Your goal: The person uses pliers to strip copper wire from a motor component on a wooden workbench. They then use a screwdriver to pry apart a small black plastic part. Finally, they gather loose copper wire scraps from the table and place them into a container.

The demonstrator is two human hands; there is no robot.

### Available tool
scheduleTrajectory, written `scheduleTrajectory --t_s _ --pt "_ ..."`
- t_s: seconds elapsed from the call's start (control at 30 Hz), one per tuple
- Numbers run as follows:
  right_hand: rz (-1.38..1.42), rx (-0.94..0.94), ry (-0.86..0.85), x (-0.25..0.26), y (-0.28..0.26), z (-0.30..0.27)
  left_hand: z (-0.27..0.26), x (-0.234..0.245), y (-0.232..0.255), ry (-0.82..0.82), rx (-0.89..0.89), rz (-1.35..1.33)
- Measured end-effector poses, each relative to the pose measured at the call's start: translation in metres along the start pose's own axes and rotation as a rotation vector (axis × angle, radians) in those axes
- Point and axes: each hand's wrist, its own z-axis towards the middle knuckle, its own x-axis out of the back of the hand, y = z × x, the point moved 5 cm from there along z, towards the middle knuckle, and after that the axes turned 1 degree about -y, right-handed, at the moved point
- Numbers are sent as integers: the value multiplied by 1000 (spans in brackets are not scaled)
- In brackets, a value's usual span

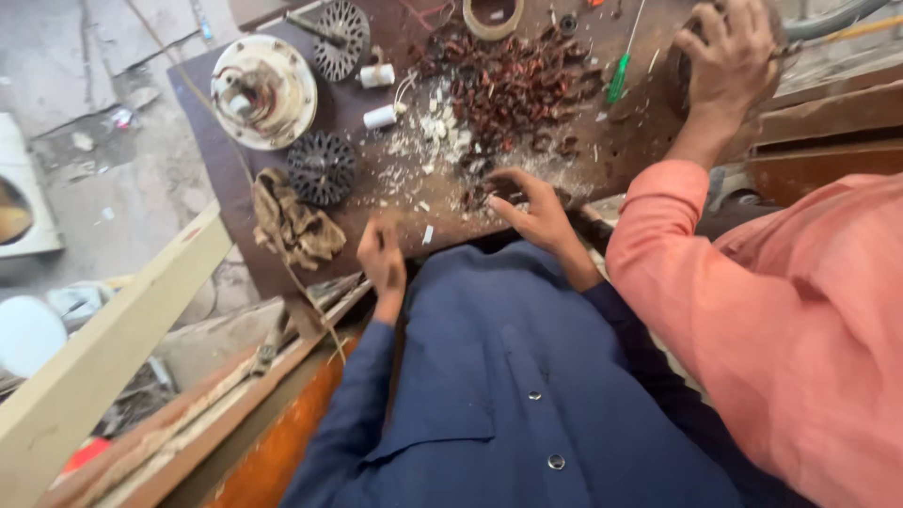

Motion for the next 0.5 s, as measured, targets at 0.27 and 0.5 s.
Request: scheduleTrajectory --t_s 0.27,0.5 --pt "-434 79 516 28 -3 145 -11 32 -34 213 198 -427" --pt "-898 176 553 38 15 243 52 13 3 284 230 -185"
